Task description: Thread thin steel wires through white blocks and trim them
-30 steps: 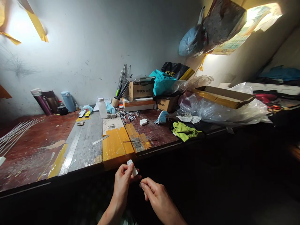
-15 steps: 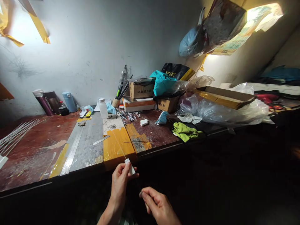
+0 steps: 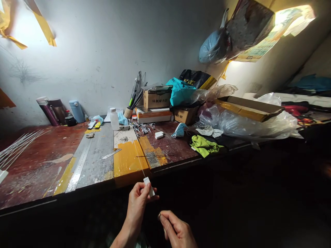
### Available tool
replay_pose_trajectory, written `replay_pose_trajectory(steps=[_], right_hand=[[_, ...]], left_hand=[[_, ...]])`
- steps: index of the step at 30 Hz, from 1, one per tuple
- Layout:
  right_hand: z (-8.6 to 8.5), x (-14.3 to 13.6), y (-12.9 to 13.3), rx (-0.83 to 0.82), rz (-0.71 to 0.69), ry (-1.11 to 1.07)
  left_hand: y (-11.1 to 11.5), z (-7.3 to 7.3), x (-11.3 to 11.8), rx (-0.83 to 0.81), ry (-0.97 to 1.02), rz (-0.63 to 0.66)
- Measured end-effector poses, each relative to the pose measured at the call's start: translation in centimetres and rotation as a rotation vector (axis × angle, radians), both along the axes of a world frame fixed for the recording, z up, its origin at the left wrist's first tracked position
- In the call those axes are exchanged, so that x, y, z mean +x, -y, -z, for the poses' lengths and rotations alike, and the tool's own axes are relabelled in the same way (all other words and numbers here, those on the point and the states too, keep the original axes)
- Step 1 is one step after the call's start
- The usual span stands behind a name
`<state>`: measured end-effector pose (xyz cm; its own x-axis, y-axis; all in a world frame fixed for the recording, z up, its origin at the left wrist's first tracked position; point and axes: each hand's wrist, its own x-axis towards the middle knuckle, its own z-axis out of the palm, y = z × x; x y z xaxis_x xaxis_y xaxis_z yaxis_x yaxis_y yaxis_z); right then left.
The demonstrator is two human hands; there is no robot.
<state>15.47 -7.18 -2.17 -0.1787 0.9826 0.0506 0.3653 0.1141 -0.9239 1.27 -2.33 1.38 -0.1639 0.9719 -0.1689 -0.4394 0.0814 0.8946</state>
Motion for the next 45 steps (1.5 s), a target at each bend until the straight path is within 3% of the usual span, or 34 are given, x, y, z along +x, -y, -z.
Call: replay_pose_trajectory(steps=[12,19,25,31,45], right_hand=[[-1.6,-2.0,-3.7,0.078,-0.124,0.040],[-1.7,-2.5,-4.1,0.112,-0.023,0.068],[-2.0,-2.6,-4.3,0.002,-0.135,-0.007],[-1.8,-2.6,-4.3,0.062,-0.056,0.020],[-2.0,-1.9,-3.9,0.048,-0.155,0.079]], left_hand=[[-1.1,0.8,-0.3,-0.033,-0.022,-0.040],[-1.2,0.3,-0.9,-0.046,-0.008,-0.060],[-1.3,0.3,-1.4,-0.054,-0.021,-0.072],[-1.5,0.7,-1.1,-0.029,-0.066,-0.091],[-1.0,1.3,-0.6,-0.007,-0.082,-0.051]])
